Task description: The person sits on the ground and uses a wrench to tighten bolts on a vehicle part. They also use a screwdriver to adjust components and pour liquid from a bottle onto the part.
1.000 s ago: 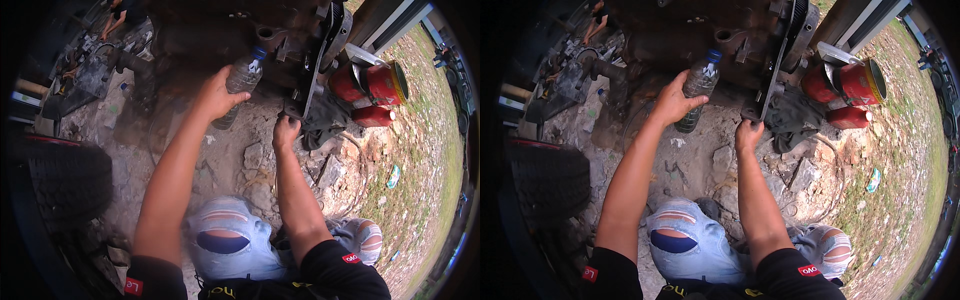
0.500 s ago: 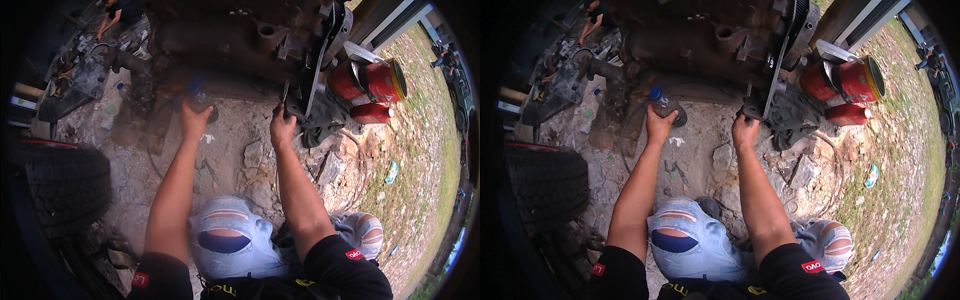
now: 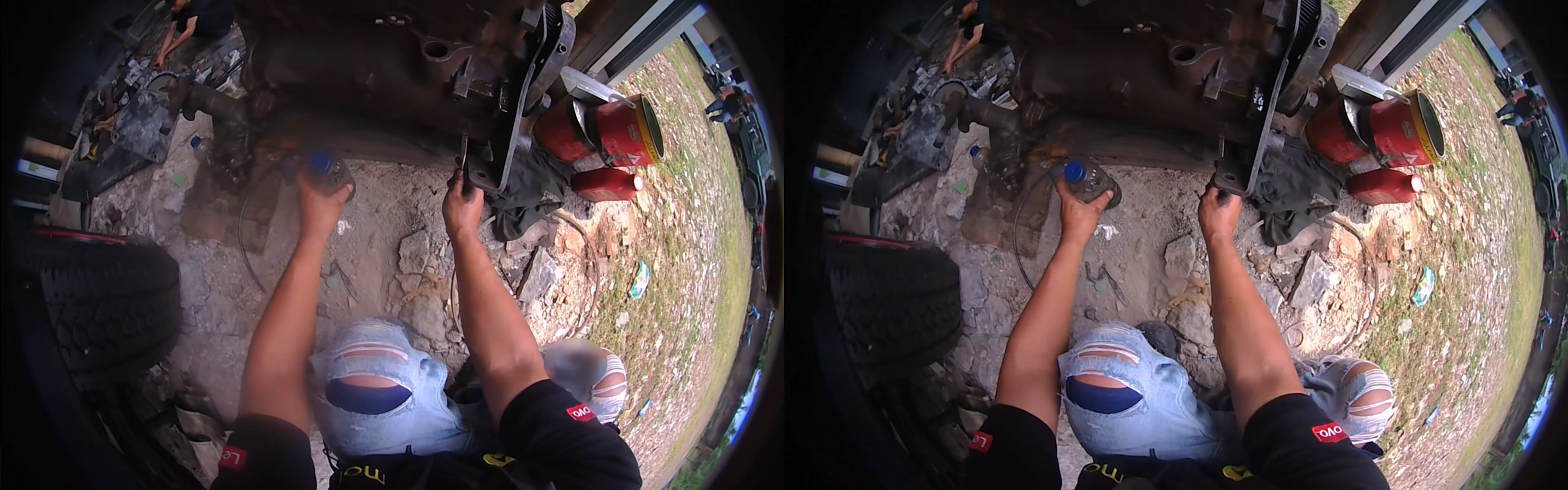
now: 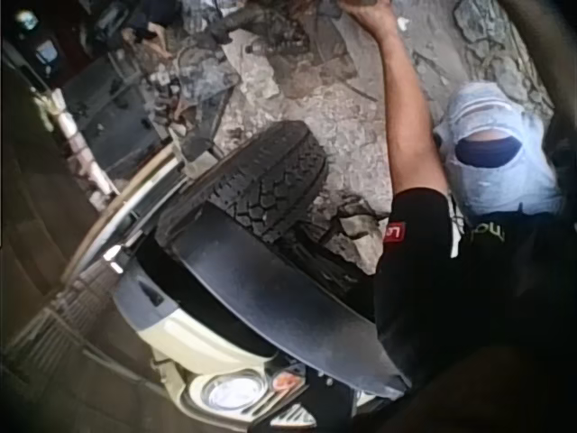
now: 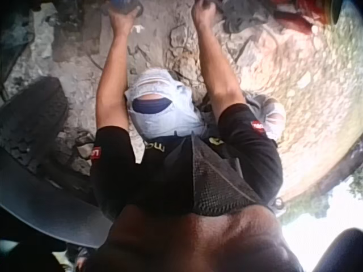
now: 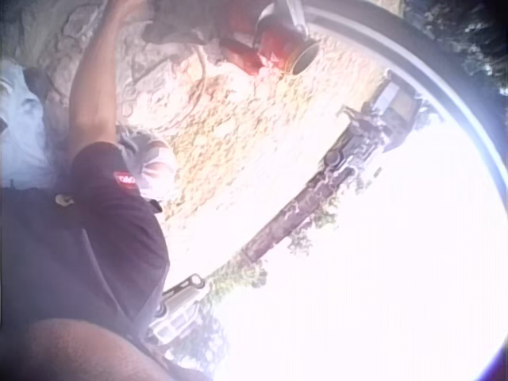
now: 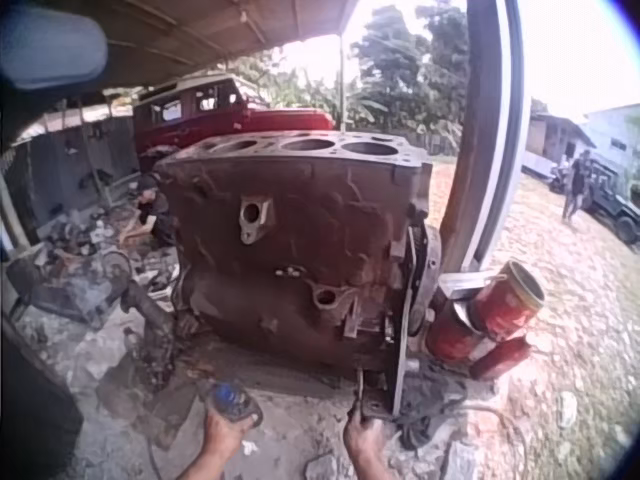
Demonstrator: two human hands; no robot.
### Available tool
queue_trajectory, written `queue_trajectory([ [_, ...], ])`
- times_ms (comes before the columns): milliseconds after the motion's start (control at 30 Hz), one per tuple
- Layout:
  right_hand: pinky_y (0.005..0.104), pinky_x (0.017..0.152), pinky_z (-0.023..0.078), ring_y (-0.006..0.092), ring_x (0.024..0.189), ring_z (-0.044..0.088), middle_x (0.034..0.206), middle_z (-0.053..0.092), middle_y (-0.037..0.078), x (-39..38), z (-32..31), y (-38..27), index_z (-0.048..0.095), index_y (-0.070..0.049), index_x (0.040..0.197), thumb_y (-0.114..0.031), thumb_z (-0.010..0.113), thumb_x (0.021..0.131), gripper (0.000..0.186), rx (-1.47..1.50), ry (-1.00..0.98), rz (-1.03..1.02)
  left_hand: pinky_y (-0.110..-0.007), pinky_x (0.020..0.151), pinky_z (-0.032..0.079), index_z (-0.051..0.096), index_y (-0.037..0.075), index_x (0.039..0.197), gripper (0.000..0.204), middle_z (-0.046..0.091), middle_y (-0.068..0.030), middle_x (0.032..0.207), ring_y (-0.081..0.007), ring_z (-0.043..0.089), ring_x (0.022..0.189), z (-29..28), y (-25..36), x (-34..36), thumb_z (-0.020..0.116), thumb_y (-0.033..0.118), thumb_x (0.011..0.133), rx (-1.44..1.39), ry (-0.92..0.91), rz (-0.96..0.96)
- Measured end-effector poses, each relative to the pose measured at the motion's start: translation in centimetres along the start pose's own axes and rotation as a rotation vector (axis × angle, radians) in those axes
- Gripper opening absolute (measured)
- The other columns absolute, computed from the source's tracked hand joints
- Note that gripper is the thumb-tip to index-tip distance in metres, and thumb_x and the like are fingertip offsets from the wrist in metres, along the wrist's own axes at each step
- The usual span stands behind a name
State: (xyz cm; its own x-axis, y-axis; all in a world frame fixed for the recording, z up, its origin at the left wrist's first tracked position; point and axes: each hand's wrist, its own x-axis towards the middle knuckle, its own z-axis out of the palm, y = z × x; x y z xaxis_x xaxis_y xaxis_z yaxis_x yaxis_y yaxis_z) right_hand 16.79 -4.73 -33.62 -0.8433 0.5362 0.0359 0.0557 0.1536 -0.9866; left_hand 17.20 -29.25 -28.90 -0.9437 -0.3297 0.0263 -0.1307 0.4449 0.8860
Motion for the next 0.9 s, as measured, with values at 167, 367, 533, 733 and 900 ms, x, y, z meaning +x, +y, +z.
queue_trajectory([
  [167, 0.0308, 0.065, 0.043, 0.0132, 0.067, 0.049, 0.073, 0.056, 0.003, 0.0, -1.0, 2.0, 0.060, 0.002, 0.103, -0.021, 0.054, 0.101, 0.024, -0.158, 0.040, 0.158, -0.039, 0.107, 0.038, 0.023, -0.002, 0.138, 0.093, 0.047, -0.0224, 0.133, -0.0326, 0.048, 0.125, -0.1, -0.6, -0.5, 0.086, 0.008, 0.070, -0.051, 0.029, 0.009],
  [367, 0.0340, 0.068, 0.046, 0.0186, 0.071, 0.052, 0.079, 0.060, 0.009, -0.6, 1.0, -0.3, 0.062, 0.003, 0.107, -0.018, 0.053, 0.100, 0.023, -0.345, -0.006, -0.178, -0.038, 0.107, 0.038, 0.021, -0.002, 0.139, 0.093, 0.045, -0.0218, 0.134, -0.0312, 0.047, 0.125, -0.8, -4.8, -1.1, 0.084, 0.006, 0.071, -0.125, -0.020, -0.044],
  [533, 0.0265, 0.087, 0.047, 0.0140, 0.095, 0.057, 0.106, 0.064, 0.005, 4.1, -0.9, 3.0, 0.060, -0.001, 0.115, -0.015, 0.061, 0.095, 0.024, 0.151, 0.039, -0.226, -0.046, 0.088, 0.054, 0.004, 0.009, 0.146, 0.099, 0.042, -0.0242, 0.141, -0.0297, 0.053, 0.123, -1.3, -1.6, -3.3, 0.078, 0.009, 0.080, 0.010, -0.231, -0.490],
  [733, 0.0259, 0.068, 0.043, 0.0109, 0.076, 0.051, 0.086, 0.059, 0.001, 2.3, 1.4, 1.8, 0.059, -0.003, 0.095, -0.010, 0.056, 0.094, 0.008, -0.013, 0.130, -0.203, -0.032, 0.062, 0.055, 0.035, -0.003, 0.140, 0.076, 0.062, -0.0196, 0.117, -0.0252, 0.065, 0.095, -6.6, 4.4, -5.2, 0.078, 0.018, 0.082, 0.229, -0.576, -0.602],
  [900, 0.0263, 0.067, 0.043, 0.0120, 0.075, 0.050, 0.081, 0.058, 0.001, 0.5, 1.8, 0.1, 0.058, -0.003, 0.091, -0.013, 0.057, 0.096, 0.011, 0.273, 0.075, -0.047, -0.035, 0.070, 0.055, 0.051, 0.001, 0.129, 0.057, 0.065, -0.0162, 0.109, -0.0232, 0.065, 0.095, -10.7, 10.4, -4.0, 0.080, 0.017, 0.082, 0.357, -0.596, -0.382],
])
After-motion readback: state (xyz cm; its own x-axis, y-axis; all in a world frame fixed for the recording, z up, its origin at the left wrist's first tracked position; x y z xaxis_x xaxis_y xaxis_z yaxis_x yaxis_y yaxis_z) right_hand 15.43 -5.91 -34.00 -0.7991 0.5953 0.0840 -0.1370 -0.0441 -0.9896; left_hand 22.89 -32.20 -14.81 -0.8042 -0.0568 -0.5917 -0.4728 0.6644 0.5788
